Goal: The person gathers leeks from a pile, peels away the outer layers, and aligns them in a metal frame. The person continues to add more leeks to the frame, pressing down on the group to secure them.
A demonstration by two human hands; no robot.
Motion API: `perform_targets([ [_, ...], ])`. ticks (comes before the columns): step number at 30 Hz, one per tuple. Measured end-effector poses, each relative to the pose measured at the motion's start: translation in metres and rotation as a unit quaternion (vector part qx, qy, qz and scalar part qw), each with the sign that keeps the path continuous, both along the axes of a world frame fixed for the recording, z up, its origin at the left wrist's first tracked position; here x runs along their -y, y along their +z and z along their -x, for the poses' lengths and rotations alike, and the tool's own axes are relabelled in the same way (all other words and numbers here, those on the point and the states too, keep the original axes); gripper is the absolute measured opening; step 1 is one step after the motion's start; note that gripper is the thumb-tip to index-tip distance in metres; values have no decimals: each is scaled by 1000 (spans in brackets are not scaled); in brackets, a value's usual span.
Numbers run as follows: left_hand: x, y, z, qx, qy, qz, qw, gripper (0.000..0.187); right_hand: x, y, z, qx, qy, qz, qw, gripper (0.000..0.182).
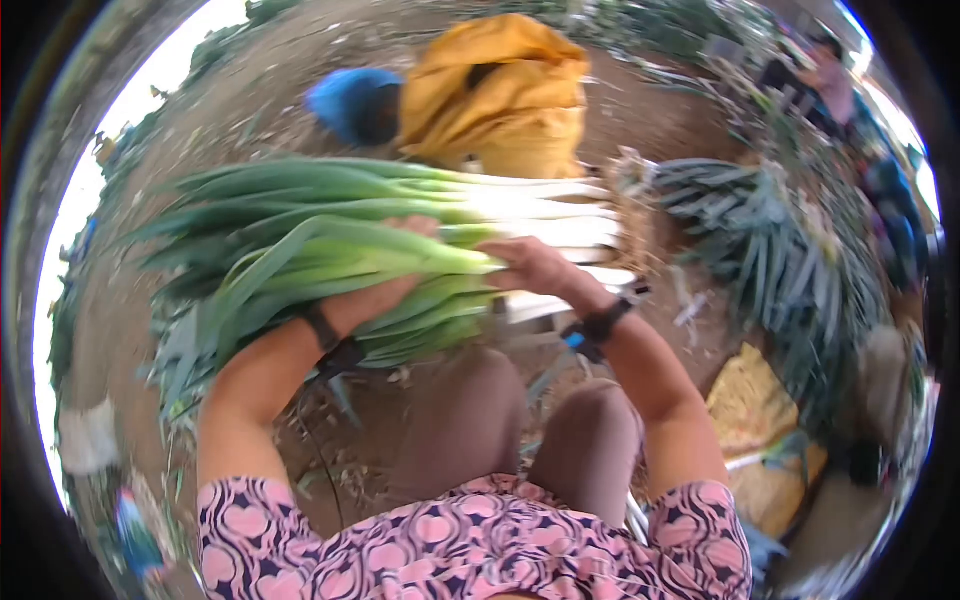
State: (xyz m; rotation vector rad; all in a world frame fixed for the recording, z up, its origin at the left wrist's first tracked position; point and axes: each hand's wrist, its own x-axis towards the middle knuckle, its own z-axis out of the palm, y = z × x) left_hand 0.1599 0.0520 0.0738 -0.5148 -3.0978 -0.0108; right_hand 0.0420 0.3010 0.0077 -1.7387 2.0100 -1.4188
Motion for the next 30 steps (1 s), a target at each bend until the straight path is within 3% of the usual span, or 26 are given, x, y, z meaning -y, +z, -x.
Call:
perform_targets([
  [1, 12, -21, -17, -65, -33, 26, 997, 60, 0, 7, -1, 19, 3, -29, 999, 46],
  [4, 28, -24, -48, 113, -59, 22, 992, 68, 3, 1, -4, -5, -3, -54, 999, 44],
  [7, 56, -25, -85, 65, -133, -31, 988, 70, 3, -6, -7, -13, -4, -56, 998, 47],
  [10, 80, -10, -111, 129, -94, -5, 987, 71, 4, -12, -8, 5, -10, -95, 995, 48],
  [11, 86, 1, -117, 222, -32, -72, 972, 71, 4, -12, -9, 8, -15, -107, 994, 48],
  [17, 129, 54, -171, 283, 194, 43, 938, 63, 5, -13, -10, 29, -23, -143, 989, 47],
  [20, 168, 59, -201, 208, 216, -4, 954, 62, 3, -26, -8, 69, -25, -158, 985, 47],
  [21, 179, 65, -205, 256, 252, -35, 933, 59, 3, -29, -8, 92, -21, -159, 983, 48],
  [24, 190, 76, -225, 187, 369, -254, 875, 56, 5, -34, -7, 142, -18, -187, 972, 52],
  [25, 186, 84, -229, 166, 415, -259, 856, 51, 6, -32, -6, 147, -20, -211, 966, 52],
  [28, 264, 73, -240, 263, 316, -213, 886, 54, 6, -23, -5, 167, -21, -260, 951, 51],
  [29, 275, 63, -246, 188, 408, -294, 843, 43, 6, -29, -3, 167, -19, -255, 952, 50],
  [30, 278, 57, -244, 169, 366, -172, 899, 41, 4, -31, -1, 166, -18, -250, 954, 49],
])
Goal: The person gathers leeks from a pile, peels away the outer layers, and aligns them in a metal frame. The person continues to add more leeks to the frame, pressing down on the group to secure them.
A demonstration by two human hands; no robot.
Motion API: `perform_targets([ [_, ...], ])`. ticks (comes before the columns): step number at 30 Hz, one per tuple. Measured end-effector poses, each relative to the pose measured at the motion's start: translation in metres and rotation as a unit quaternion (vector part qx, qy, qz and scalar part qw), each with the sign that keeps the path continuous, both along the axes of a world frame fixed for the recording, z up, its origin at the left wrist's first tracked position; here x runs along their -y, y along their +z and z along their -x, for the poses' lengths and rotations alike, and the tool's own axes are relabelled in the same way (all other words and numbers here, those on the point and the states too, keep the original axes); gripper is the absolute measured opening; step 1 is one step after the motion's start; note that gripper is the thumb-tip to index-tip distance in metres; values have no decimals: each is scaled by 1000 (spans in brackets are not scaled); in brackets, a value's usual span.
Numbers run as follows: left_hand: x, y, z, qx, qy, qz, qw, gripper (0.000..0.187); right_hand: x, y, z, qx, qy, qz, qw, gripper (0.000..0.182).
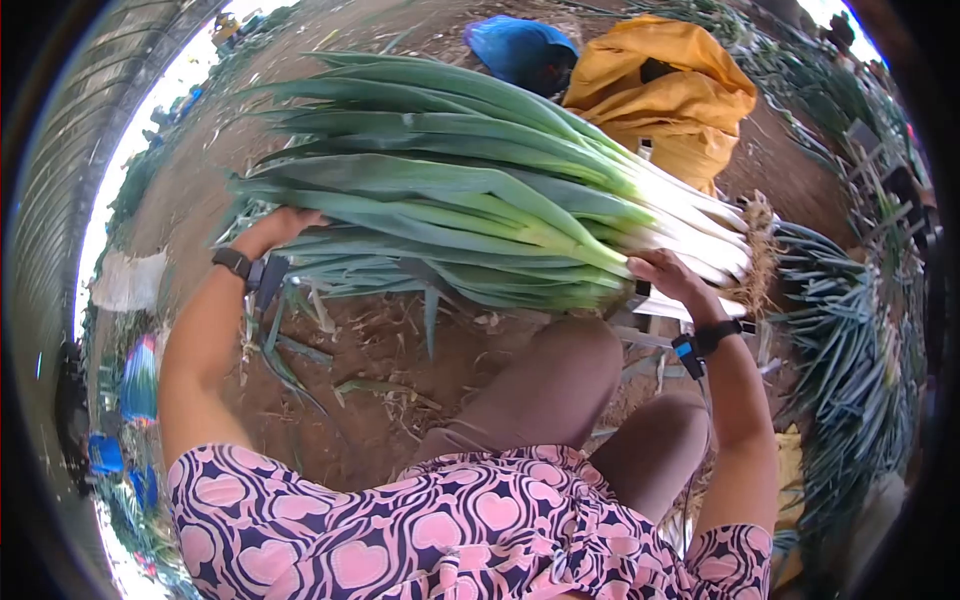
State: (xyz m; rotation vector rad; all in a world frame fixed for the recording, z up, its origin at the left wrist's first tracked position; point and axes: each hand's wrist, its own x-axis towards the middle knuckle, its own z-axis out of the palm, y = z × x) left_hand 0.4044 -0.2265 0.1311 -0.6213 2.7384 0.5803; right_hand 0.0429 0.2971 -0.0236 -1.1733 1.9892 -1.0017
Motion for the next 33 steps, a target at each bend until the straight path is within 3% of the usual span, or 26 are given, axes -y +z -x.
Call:
perform_targets([
  [2, 1, -3, -10, 18, -133, 244, 960, 38, -1, 4, -1, 16, -3, -5, 1000, 45],
  [3, -72, 30, 8, 104, 38, 256, 960, 39, 1, 5, -1, 14, -4, -10, 1000, 45],
  [5, -111, 19, 9, 79, 17, 290, 954, 42, 6, 10, -3, 4, -21, -61, 998, 48],
  [8, -167, -1, 10, 17, -32, 357, 933, 44, 4, -14, 2, 31, -45, -11, 998, 51],
  [9, -179, -12, 8, -30, -43, 396, 917, 46, 4, -12, 7, 49, -35, -68, 996, 53],
  [13, -156, -44, 9, -147, -102, 518, 837, 48, 3, -14, 1, 33, -65, -12, 997, 47],
  [19, -105, -68, 43, -158, -110, 474, 859, 45, 4, -10, -2, 14, -69, -29, 997, 46],
  [22, -79, -85, 59, -210, -156, 428, 865, 37, 6, -12, 4, 17, -65, -34, 997, 48],
  [25, -85, -106, 39, -295, -200, 417, 836, 33, 3, -7, 2, 6, -58, -69, 996, 49],
  [28, -100, -107, 34, -141, -83, 258, 952, 41, 6, -2, -1, -17, -46, -66, 997, 44],
  [29, -89, -125, 32, -131, -71, 230, 962, 40, 7, -4, 2, -5, -30, -77, 997, 46],
  [33, -78, -119, 15, -177, -90, 187, 962, 39, 7, 6, 0, -27, -22, -90, 995, 45],
])
